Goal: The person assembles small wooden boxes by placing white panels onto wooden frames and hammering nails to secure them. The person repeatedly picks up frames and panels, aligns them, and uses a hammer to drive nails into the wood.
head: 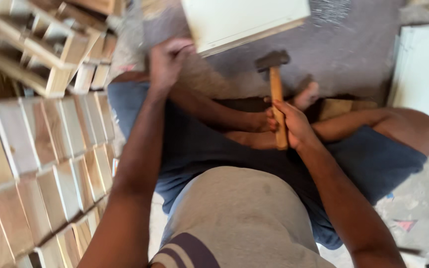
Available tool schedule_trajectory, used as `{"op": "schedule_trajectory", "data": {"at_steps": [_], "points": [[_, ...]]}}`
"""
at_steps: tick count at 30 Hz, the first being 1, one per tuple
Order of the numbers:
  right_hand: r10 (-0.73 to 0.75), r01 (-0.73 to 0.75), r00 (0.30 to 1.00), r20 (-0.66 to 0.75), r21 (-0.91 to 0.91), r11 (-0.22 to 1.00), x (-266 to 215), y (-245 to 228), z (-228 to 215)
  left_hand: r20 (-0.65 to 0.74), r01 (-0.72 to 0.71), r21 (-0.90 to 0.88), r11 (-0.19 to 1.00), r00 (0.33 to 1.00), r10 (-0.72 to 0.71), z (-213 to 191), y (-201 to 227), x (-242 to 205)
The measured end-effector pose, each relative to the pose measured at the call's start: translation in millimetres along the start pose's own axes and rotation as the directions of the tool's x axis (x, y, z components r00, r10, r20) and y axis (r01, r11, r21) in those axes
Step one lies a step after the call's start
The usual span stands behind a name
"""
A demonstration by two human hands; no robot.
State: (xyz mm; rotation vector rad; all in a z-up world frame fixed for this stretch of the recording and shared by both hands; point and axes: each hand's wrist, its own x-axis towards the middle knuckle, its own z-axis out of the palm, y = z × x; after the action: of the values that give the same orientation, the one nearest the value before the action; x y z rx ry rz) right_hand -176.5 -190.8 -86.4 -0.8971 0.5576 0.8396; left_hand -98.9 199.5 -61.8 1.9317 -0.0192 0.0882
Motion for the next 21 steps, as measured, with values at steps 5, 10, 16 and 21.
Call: {"op": "schedule_trajectory", "data": {"at_steps": [5,10,16,21], "points": [[-0.065,-0.005,0.984,-0.166,-0.393,0.92,-20.5,8.2,31.6,0.044,-0.249,0.216,0.944,0.968,0.245,26.6,-12.6,31.6],[-0.237,0.038,0.954,-0.181,-0.714,0.699,-24.1,9.4,50.8,0.093,-0.273,0.267,0.924,0.962,0.257,38.7,-35.8,39.9],[-0.399,0.157,0.917,-0.005,-0.914,0.373,-23.6,-1.8,74.8,0.093,-0.172,0.204,0.964,0.983,0.155,40.0,-43.7,35.8],[-0.622,0.5,0.669,0.406,-0.866,-0.027,3.2,-12.0,89.7,0.093,-0.069,0.229,0.971,0.994,0.048,43.4,-42.5,34.4]]}}
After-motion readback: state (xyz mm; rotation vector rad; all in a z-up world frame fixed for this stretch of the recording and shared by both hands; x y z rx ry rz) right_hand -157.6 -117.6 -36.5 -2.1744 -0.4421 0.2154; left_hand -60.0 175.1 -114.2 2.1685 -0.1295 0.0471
